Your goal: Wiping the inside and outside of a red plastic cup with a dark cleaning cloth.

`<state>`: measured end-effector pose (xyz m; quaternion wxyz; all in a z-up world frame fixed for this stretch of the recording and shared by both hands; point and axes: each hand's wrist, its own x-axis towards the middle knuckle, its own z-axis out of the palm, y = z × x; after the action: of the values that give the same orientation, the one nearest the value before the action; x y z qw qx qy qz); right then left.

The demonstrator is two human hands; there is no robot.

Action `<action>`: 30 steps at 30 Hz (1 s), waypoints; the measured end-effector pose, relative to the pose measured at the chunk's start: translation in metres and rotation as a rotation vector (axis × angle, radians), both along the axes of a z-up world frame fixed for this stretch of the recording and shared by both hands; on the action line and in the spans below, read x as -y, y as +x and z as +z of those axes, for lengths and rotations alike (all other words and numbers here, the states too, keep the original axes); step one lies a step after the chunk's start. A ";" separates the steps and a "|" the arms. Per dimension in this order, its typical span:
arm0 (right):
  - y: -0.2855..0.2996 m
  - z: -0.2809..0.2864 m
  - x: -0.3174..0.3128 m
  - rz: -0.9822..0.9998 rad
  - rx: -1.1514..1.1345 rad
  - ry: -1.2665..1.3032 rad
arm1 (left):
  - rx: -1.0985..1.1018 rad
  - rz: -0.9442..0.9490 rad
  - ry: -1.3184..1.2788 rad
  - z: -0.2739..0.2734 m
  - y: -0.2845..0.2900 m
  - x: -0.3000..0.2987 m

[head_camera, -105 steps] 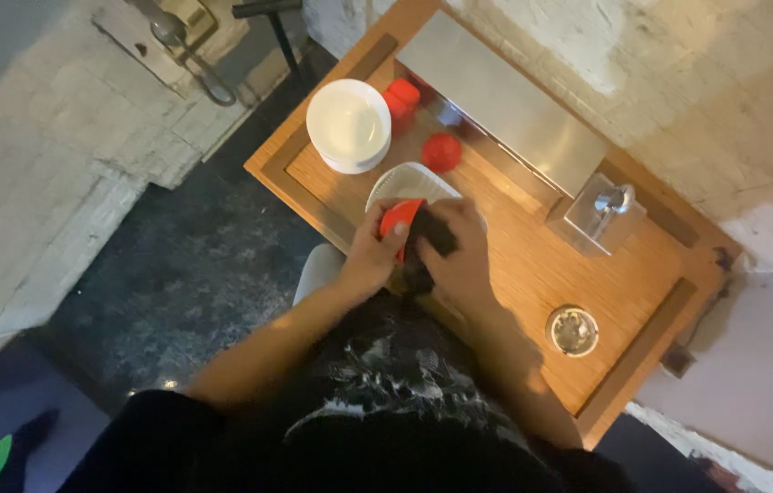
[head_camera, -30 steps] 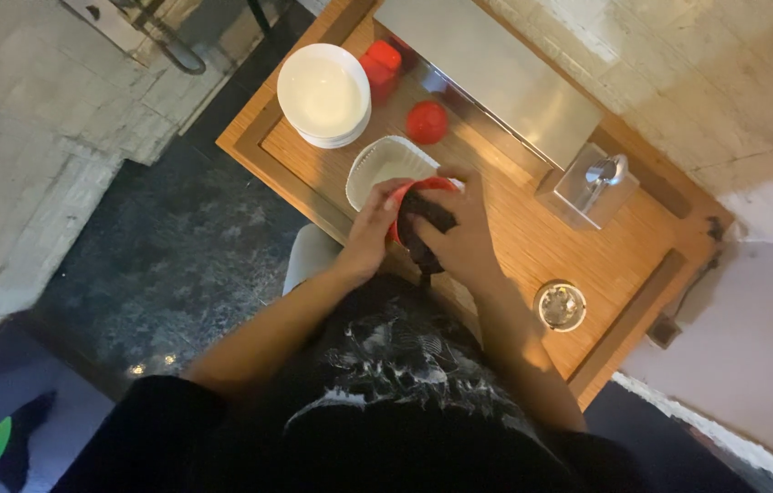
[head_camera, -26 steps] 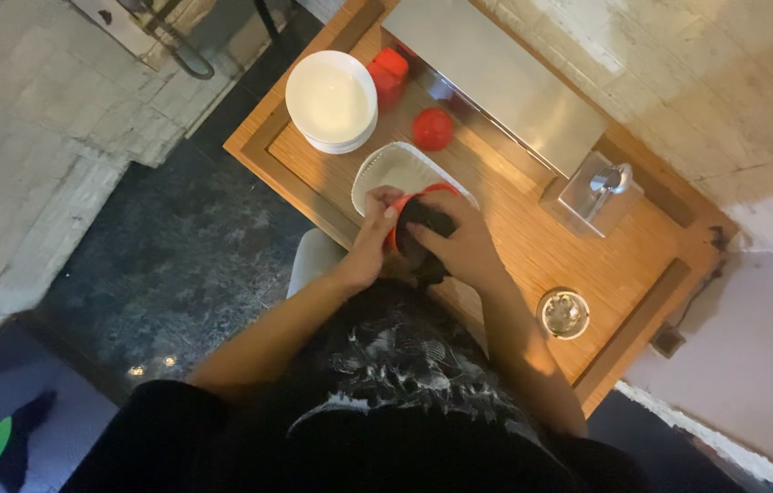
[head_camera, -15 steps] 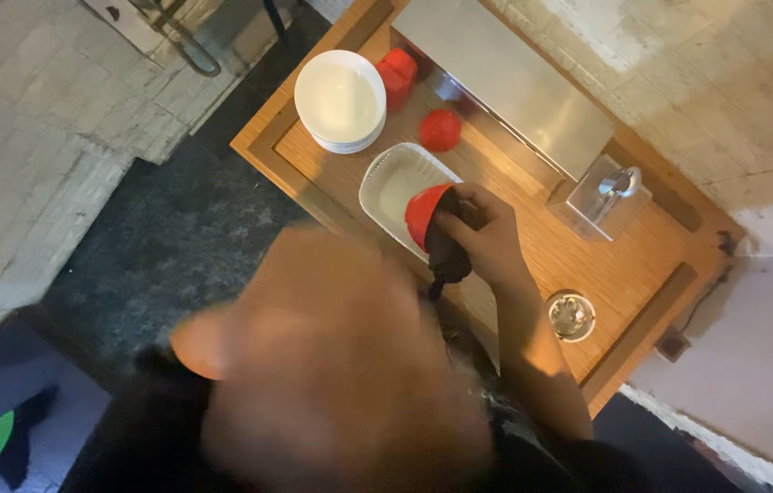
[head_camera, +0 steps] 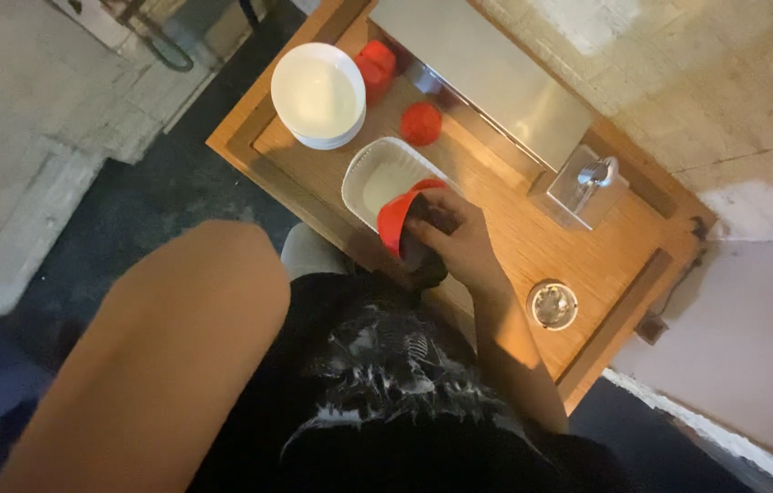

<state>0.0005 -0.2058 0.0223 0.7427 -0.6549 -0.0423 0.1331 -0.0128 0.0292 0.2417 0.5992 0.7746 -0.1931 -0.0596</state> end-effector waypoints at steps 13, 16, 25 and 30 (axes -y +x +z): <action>-0.003 0.050 0.002 -0.318 0.146 -0.009 | -0.148 -0.220 0.126 -0.088 0.042 0.015; -0.005 0.073 -0.011 -0.267 0.174 0.060 | 0.099 -0.023 -0.134 -0.153 0.061 0.043; -0.005 0.083 -0.034 -0.435 0.573 -0.581 | -0.081 0.034 -0.433 -0.172 0.067 0.063; 0.007 0.086 -0.038 -0.336 0.549 -0.740 | -0.222 -0.008 -0.480 -0.191 0.078 0.049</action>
<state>0.0078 -0.1680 0.1080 0.4326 -0.8837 -0.0802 -0.1600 0.0654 -0.0198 0.0508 0.7832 0.5981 -0.1380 -0.0991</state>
